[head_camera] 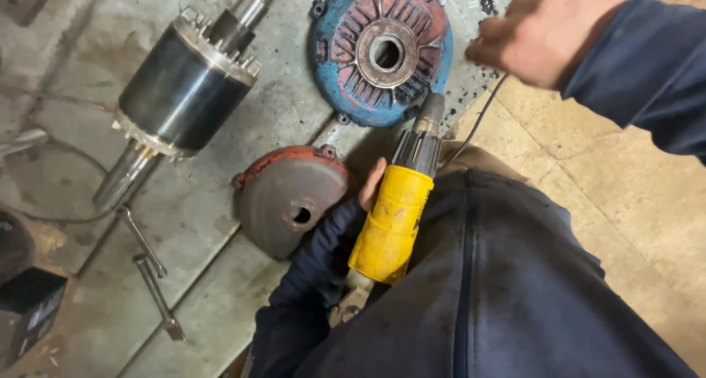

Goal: Using a heat gun and a tool to remove debris or clean the internal component of an electric motor housing.

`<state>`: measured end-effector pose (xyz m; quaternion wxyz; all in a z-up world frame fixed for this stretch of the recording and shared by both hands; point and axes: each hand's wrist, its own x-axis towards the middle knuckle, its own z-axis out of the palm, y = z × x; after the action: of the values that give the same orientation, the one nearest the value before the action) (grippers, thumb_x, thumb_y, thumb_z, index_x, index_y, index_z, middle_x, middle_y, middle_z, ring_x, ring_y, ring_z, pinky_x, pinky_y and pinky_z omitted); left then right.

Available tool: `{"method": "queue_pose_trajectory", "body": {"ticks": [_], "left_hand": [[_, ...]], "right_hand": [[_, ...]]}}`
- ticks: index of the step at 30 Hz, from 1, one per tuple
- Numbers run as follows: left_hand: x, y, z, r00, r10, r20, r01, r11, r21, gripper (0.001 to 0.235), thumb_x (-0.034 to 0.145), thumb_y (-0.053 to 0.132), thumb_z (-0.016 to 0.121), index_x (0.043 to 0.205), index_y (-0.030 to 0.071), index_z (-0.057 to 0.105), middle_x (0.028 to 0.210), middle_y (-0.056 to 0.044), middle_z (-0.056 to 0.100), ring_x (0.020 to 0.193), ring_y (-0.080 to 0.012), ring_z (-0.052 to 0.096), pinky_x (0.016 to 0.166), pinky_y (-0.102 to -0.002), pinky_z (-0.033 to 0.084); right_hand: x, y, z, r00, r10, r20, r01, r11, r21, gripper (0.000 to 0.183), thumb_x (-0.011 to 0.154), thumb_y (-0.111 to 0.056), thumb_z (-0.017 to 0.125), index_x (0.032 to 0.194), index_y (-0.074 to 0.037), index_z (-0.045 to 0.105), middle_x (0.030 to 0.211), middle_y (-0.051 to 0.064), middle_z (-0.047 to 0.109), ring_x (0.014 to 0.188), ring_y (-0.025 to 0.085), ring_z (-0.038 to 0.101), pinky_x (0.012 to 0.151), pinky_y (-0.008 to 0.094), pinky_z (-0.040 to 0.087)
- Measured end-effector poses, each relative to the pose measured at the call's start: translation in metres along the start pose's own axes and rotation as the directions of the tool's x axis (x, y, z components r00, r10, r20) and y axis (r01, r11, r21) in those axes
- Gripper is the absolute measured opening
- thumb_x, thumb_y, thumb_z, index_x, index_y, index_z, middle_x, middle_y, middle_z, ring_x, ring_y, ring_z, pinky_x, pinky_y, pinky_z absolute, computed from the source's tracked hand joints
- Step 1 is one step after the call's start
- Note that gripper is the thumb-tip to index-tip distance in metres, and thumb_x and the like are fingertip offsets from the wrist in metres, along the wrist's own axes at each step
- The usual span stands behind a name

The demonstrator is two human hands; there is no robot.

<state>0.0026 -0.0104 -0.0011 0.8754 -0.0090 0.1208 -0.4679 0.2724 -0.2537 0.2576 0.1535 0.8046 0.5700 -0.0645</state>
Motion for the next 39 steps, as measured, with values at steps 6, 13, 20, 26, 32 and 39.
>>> {"method": "queue_pose_trajectory", "body": {"ticks": [6, 13, 20, 26, 32, 39], "left_hand": [[-0.003, -0.017, -0.015, 0.977, 0.071, -0.201, -0.1, 0.985, -0.138, 0.097, 0.101, 0.078, 0.036, 0.149, -0.005, 0.05, 0.133, -0.021, 0.067, 0.114, -0.0319, 0.069, 0.099, -0.045, 0.056], [-0.008, -0.068, 0.011, 0.944, 0.219, -0.246, -0.244, 0.967, -0.076, 0.1, 0.096, 0.079, 0.037, 0.148, -0.005, 0.049, 0.135, -0.022, 0.066, 0.118, -0.0319, 0.067, 0.104, -0.043, 0.053], [0.063, -0.163, 0.025, 0.656, 0.669, -0.35, -0.721, 0.692, -0.028, 0.094, 0.1, 0.075, 0.037, 0.148, -0.005, 0.049, 0.132, -0.023, 0.066, 0.114, -0.0346, 0.068, 0.099, -0.045, 0.055], [0.153, -0.233, 0.033, 0.358, 0.754, -0.551, -0.907, 0.422, -0.013, 0.088, 0.1, 0.071, 0.038, 0.144, -0.004, 0.054, 0.128, -0.02, 0.069, 0.11, -0.0323, 0.07, 0.096, -0.043, 0.057], [0.18, -0.241, 0.052, 0.437, 0.781, -0.446, -0.88, 0.475, -0.031, 0.087, 0.101, 0.073, 0.037, 0.141, -0.003, 0.058, 0.12, -0.019, 0.072, 0.101, -0.0301, 0.072, 0.088, -0.041, 0.059], [0.159, -0.237, 0.047, 0.425, 0.789, -0.443, -0.844, 0.523, 0.121, 0.086, 0.103, 0.07, 0.037, 0.14, -0.005, 0.058, 0.118, -0.019, 0.073, 0.098, -0.0283, 0.072, 0.086, -0.039, 0.059]], "right_hand": [[-0.014, -0.006, 0.008, 0.997, 0.058, 0.057, -0.066, 0.986, 0.155, 0.042, 0.094, -0.02, 0.058, 0.134, -0.022, 0.069, 0.1, 0.002, 0.073, 0.066, 0.019, 0.073, 0.054, 0.032, 0.06], [-0.01, 0.024, 0.024, 0.985, -0.123, -0.122, 0.14, 0.981, 0.136, 0.039, 0.091, -0.018, 0.059, 0.129, -0.019, 0.071, 0.092, 0.002, 0.071, 0.069, 0.019, 0.073, 0.054, 0.032, 0.058], [0.009, 0.065, 0.043, 0.843, -0.46, -0.279, 0.445, 0.888, -0.117, 0.037, 0.089, -0.018, 0.058, 0.124, -0.016, 0.071, 0.095, 0.002, 0.072, 0.065, 0.017, 0.072, 0.053, 0.031, 0.057], [0.018, 0.078, 0.043, 0.757, -0.619, -0.209, 0.592, 0.785, -0.183, 0.04, 0.087, -0.023, 0.06, 0.125, -0.014, 0.07, 0.088, 0.003, 0.071, 0.066, 0.019, 0.072, 0.05, 0.033, 0.056], [0.022, 0.08, 0.035, 0.714, -0.67, -0.202, 0.633, 0.742, -0.22, 0.044, 0.09, -0.022, 0.059, 0.132, -0.015, 0.068, 0.089, 0.003, 0.071, 0.067, 0.02, 0.072, 0.052, 0.036, 0.056], [0.006, 0.071, 0.039, 0.759, -0.601, -0.252, 0.551, 0.798, -0.244, 0.039, 0.093, -0.023, 0.061, 0.13, -0.013, 0.069, 0.088, 0.004, 0.07, 0.065, 0.019, 0.069, 0.05, 0.034, 0.055]]}}
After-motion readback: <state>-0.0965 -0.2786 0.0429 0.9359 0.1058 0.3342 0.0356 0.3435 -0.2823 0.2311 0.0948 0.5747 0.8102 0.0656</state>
